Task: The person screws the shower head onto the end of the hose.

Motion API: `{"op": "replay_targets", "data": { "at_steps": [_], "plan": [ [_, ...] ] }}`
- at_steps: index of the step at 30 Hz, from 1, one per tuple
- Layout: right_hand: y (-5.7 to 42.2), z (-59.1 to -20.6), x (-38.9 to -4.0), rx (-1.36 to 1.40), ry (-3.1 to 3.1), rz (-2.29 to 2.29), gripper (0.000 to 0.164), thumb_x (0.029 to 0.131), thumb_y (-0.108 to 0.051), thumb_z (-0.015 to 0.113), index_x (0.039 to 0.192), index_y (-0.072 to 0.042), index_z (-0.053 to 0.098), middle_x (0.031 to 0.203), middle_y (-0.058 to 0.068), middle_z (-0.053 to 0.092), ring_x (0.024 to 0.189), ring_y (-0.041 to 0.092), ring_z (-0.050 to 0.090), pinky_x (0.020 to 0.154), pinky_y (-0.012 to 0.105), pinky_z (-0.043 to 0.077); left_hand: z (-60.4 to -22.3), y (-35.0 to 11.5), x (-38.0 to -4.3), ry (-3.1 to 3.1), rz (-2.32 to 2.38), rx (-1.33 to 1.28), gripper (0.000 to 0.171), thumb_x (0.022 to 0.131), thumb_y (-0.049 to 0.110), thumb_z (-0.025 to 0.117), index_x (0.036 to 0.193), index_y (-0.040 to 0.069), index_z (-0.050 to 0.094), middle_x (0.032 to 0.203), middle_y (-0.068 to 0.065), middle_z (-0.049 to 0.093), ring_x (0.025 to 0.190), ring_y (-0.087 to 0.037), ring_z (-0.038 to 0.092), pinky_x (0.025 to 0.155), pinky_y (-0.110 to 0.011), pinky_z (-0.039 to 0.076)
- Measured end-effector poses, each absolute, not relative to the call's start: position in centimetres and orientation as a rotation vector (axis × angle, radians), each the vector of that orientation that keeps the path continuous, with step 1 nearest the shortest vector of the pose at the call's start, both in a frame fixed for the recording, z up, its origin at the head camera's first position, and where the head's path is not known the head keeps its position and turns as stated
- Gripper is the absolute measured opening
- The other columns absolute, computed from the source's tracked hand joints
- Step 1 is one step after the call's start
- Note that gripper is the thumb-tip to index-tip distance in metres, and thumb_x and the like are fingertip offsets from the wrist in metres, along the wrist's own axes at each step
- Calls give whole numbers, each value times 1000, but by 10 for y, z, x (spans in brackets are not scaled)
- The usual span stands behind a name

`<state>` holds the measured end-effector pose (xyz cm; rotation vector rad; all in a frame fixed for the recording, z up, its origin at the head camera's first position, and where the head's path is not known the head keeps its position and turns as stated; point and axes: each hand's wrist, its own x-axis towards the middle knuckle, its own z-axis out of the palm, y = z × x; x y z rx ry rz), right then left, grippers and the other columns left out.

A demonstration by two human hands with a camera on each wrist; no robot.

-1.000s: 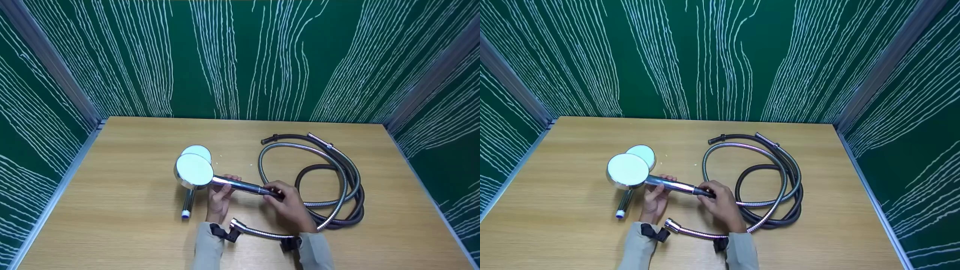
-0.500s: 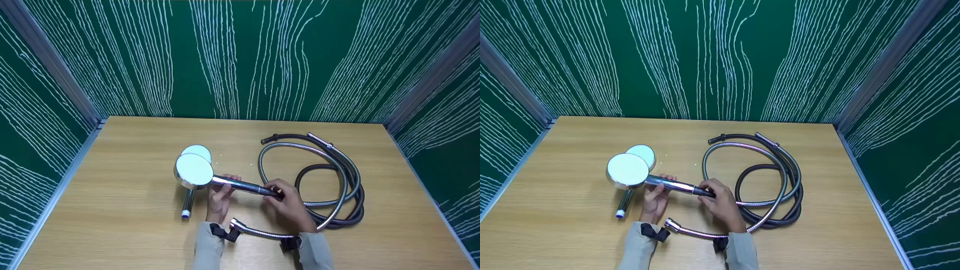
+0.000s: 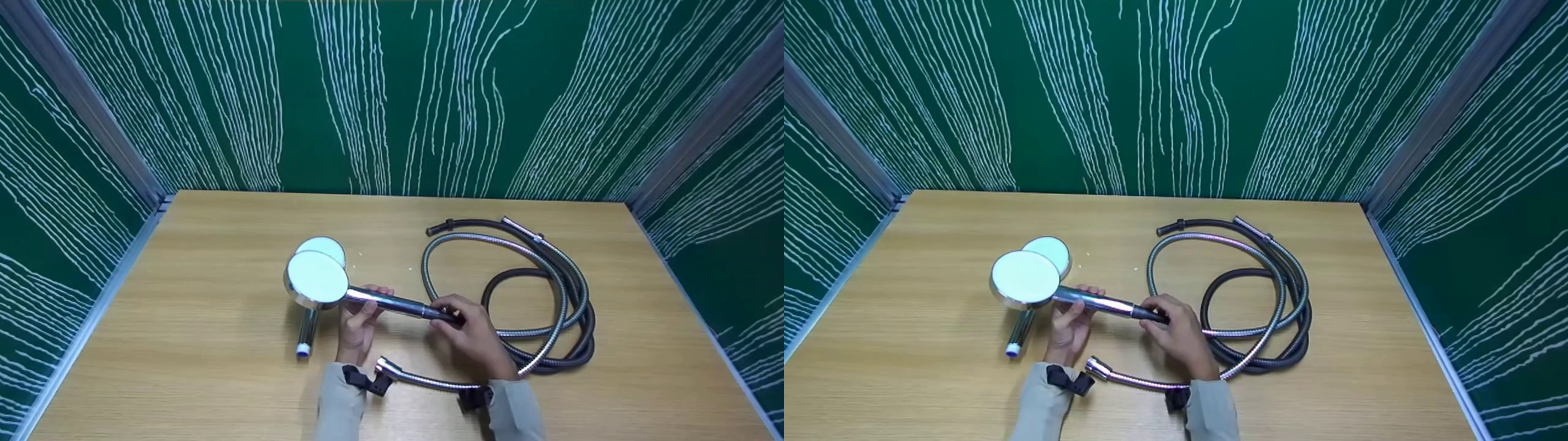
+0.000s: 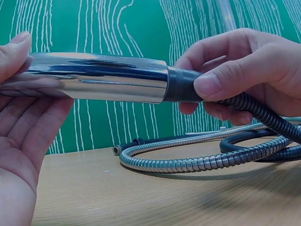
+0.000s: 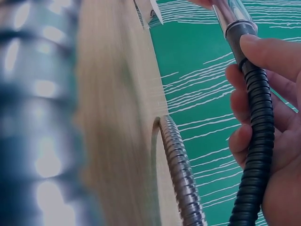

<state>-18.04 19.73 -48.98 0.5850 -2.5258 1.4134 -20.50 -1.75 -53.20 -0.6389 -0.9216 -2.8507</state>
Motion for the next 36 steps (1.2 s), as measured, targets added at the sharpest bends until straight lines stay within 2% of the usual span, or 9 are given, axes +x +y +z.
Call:
{"op": "replay_targets", "data": {
  "at_steps": [13,23,29,32,36],
  "plan": [
    [199,-491,-181,613,-2508,1448,23,80,-8,75,102,-11,70,94,-2,69,84,7,60,74,19,53,-534,-17,-206,-914,-2852,-616,17,90,0,58,104,5,65,100,-6,72,99,-21,69,98,-37,54],
    [189,-473,-172,599,-2509,1351,25,74,6,74,98,2,67,88,9,69,76,13,60,65,24,53,-532,-17,-204,-943,-2854,-569,15,89,2,60,103,6,66,98,-4,72,97,-19,69,97,-36,55],
    [192,-488,-179,590,-2465,1335,30,70,2,79,96,-6,66,85,1,67,71,13,58,61,22,51,-532,-17,-204,-940,-2848,-575,15,89,2,60,103,6,66,99,-5,72,98,-20,68,97,-36,55],
    [194,-492,-180,612,-2445,1342,28,72,-2,79,95,-12,67,87,-3,67,73,10,58,62,21,51,-532,-17,-204,-943,-2846,-575,16,89,1,60,103,6,65,99,-5,71,98,-20,68,97,-37,55],
    [195,-493,-181,633,-2434,1378,24,76,-4,77,97,-12,67,88,-4,67,75,7,57,65,20,51,-532,-17,-204,-939,-2842,-581,17,89,0,59,104,6,65,99,-5,72,98,-20,68,97,-36,55]
  ]
}}
